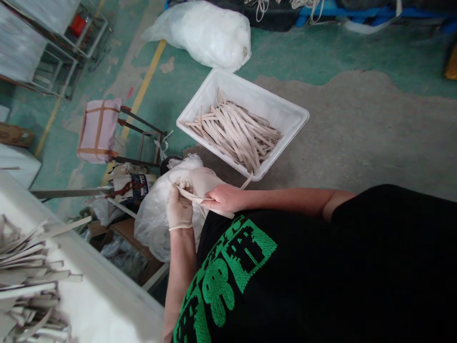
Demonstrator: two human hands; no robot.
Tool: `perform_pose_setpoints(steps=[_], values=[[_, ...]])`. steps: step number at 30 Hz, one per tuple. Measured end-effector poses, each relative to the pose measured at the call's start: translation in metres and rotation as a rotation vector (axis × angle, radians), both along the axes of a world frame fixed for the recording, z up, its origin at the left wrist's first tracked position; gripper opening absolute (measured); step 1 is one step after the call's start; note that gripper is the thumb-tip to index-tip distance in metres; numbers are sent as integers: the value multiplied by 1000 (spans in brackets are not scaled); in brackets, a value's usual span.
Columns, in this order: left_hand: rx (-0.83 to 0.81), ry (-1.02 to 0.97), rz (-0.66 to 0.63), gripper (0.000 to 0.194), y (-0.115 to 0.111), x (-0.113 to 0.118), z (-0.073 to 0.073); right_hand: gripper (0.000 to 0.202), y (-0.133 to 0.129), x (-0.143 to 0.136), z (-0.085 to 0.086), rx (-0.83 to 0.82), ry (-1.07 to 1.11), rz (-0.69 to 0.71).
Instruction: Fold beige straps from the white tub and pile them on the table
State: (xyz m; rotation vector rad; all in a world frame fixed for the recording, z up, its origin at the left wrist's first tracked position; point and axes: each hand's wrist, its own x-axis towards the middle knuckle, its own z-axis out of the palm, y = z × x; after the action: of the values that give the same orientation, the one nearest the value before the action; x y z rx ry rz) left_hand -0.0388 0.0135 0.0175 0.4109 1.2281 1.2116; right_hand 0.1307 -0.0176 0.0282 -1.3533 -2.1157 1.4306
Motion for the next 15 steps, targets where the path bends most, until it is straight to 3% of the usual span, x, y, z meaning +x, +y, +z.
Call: perform_pose_setpoints(steps=[4, 6, 8, 11, 15], values=[[208, 88, -154, 22, 29, 1, 39, 46, 23, 11, 7, -109, 354, -262], [225, 115, -272, 26, 35, 2, 57, 49, 41, 14, 12, -260, 581, -409], [165, 154, -391, 32, 31, 1, 63, 49, 61, 13, 15, -420, 759, -491], [-3, 206, -525, 38, 4, -6, 48, 39, 88, 3, 9, -578, 888, -506], [-186, 254, -555, 36, -51, -19, 21, 23, 122, -12, -16, -757, 955, -527]])
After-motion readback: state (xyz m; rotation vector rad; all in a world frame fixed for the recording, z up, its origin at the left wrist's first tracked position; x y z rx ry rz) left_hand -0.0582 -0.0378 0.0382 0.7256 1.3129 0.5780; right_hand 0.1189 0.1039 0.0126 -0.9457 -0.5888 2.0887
